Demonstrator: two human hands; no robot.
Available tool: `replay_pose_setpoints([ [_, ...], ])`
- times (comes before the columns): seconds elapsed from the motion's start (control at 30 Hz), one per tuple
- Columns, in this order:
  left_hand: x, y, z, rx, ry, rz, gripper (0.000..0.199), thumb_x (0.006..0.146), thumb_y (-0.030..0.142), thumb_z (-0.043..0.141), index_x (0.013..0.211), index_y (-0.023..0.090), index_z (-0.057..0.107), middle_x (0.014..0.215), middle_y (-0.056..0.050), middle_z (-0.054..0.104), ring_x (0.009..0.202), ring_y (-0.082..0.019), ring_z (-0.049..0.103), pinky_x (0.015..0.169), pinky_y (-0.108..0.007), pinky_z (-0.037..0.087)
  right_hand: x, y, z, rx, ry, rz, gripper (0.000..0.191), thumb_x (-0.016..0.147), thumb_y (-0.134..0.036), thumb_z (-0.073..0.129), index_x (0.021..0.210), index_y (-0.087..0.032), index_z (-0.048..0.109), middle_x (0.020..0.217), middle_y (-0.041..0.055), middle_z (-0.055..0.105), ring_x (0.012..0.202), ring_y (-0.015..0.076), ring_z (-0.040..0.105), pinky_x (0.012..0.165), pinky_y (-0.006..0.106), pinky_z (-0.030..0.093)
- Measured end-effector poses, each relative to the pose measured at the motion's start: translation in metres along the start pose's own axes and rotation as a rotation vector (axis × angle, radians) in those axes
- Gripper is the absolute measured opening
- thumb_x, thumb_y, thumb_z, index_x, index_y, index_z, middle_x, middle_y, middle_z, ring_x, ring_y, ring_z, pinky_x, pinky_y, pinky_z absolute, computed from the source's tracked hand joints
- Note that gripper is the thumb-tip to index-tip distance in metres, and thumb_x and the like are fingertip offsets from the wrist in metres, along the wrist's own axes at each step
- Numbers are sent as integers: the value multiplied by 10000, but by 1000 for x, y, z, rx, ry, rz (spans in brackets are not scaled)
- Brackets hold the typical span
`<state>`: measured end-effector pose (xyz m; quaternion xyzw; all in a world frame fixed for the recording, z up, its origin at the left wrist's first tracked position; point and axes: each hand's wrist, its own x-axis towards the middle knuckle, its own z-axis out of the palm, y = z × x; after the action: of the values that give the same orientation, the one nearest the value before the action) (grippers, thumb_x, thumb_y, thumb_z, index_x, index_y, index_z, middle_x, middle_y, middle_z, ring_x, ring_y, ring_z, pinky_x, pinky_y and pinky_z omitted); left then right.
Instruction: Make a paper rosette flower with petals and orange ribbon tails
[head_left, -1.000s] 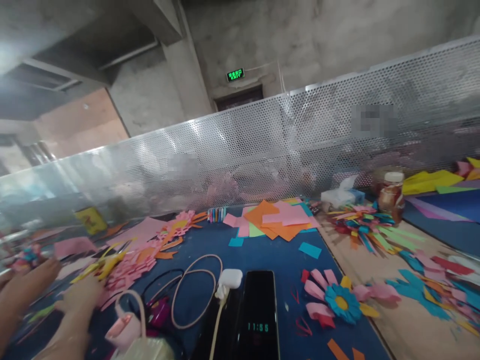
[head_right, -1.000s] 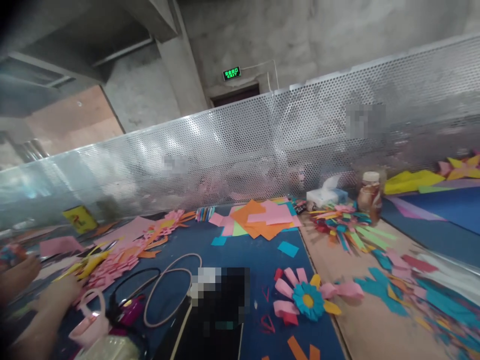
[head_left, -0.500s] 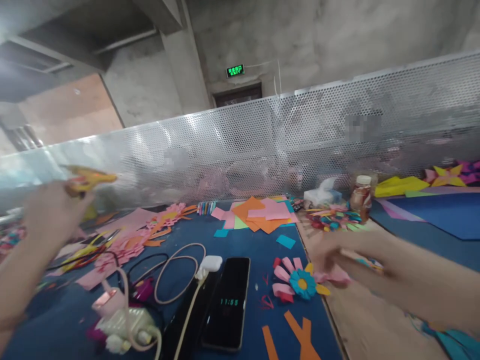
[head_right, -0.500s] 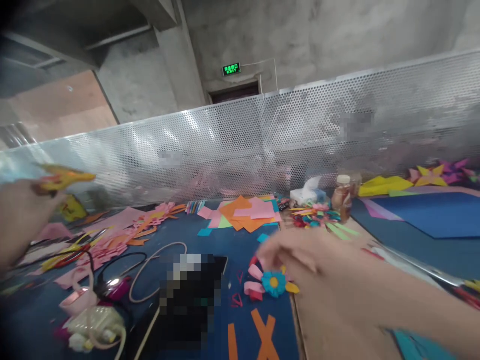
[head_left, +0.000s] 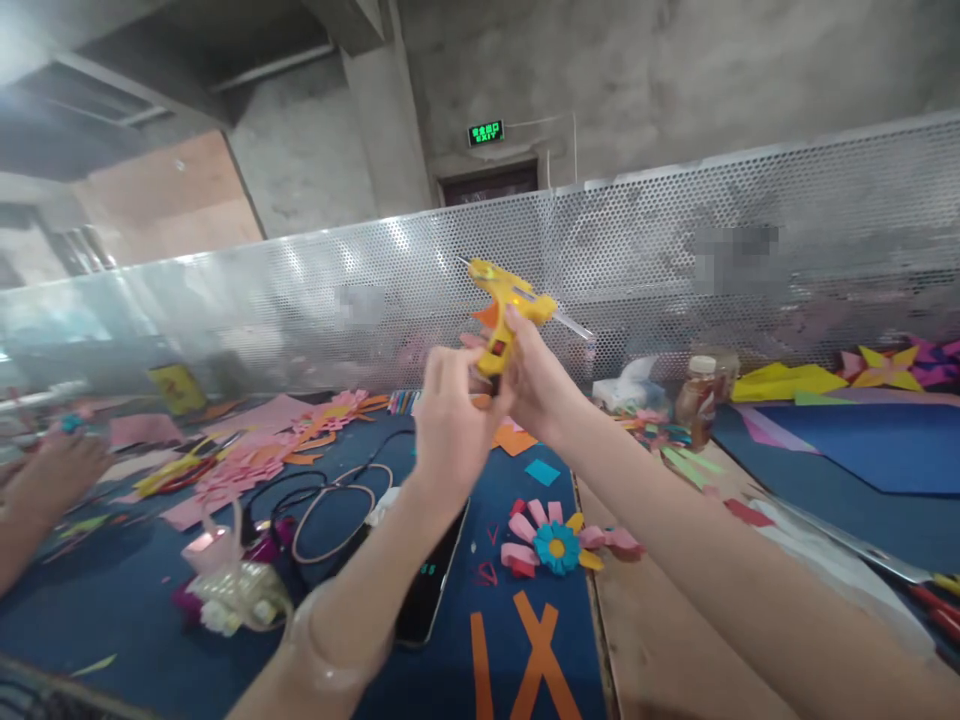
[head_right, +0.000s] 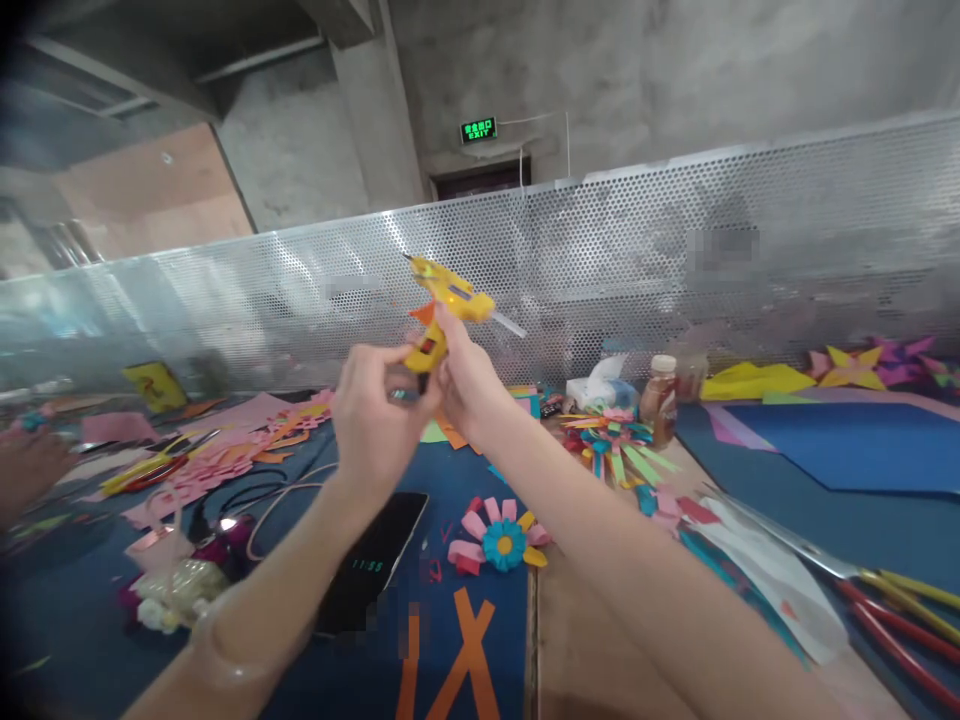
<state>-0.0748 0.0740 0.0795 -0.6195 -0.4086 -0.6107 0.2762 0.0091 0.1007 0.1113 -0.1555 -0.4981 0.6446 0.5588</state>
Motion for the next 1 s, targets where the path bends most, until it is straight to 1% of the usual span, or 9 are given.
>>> replay_pose_setpoints([
  [0.13,-18,10,7,-326,-231,-217,222,779,289,569,970,201,495,922,-52,579,790,-159,614,567,-240,522,-4,-2,-13,97,106,-122,182,789,-356,520,883,-200,515,965,50,646,952,161,589,748,272,501],
  [0.27,-24,-21,15,-533,-781,-412,322,925,313,189,1031,187,466,971,-85,623,695,-137,654,516,-251,529,-18,-4,-35,89,298,-272,156,743,-301,555,854,-206,500,845,3,656,660,129,625,573,232,487],
  [0.33,-34,-38,24,-452,-1066,-318,249,895,270,310,1041,175,489,1008,-90,622,695,-141,659,476,-225,511,-30,-5,-43,64,370,-261,159,727,-308,571,839,-210,513,769,-25,648,513,100,578,475,206,442],
  [0.4,-49,-49,35,-431,-1206,-234,177,791,224,518,950,173,578,896,-50,667,596,-140,648,460,-221,494,-46,-6,-48,17,391,-185,179,722,-335,587,848,-217,538,658,-42,622,448,95,535,403,196,388],
  [0.5,-74,-52,49,-399,-1330,-69,217,619,136,690,826,194,661,861,-24,694,770,-183,646,674,-252,498,-72,-5,-52,-70,399,-72,230,728,-401,596,864,-219,560,493,-59,536,394,97,481,349,188,328],
  [0.6,-89,-48,57,-371,-1359,56,159,626,130,692,764,210,686,893,-21,697,876,-196,620,769,-246,458,-91,-4,-58,-123,412,31,281,743,-480,562,846,-219,543,458,-63,511,322,91,415,302,189,282],
  [0.73,-87,-50,55,-339,-1306,110,79,668,146,668,706,213,681,792,5,705,765,-157,635,708,-205,456,-97,-7,-67,-345,444,57,275,748,-482,547,783,-209,529,438,-57,520,307,102,434,325,207,345],
  [0.83,-72,-54,43,-281,-1152,63,59,741,213,621,770,204,671,767,1,699,706,-147,632,669,-218,463,-91,-7,-74,-539,451,-2,259,757,-444,548,693,-199,495,404,-59,508,319,92,442,384,199,385],
  [1.0,-47,-63,18,-116,-784,-13,133,820,230,525,865,187,643,841,-42,666,771,-174,602,715,-302,465,-84,5,-84,-784,363,99,278,757,-454,531,649,-206,464,350,-64,455,308,113,416,352,222,349],
])
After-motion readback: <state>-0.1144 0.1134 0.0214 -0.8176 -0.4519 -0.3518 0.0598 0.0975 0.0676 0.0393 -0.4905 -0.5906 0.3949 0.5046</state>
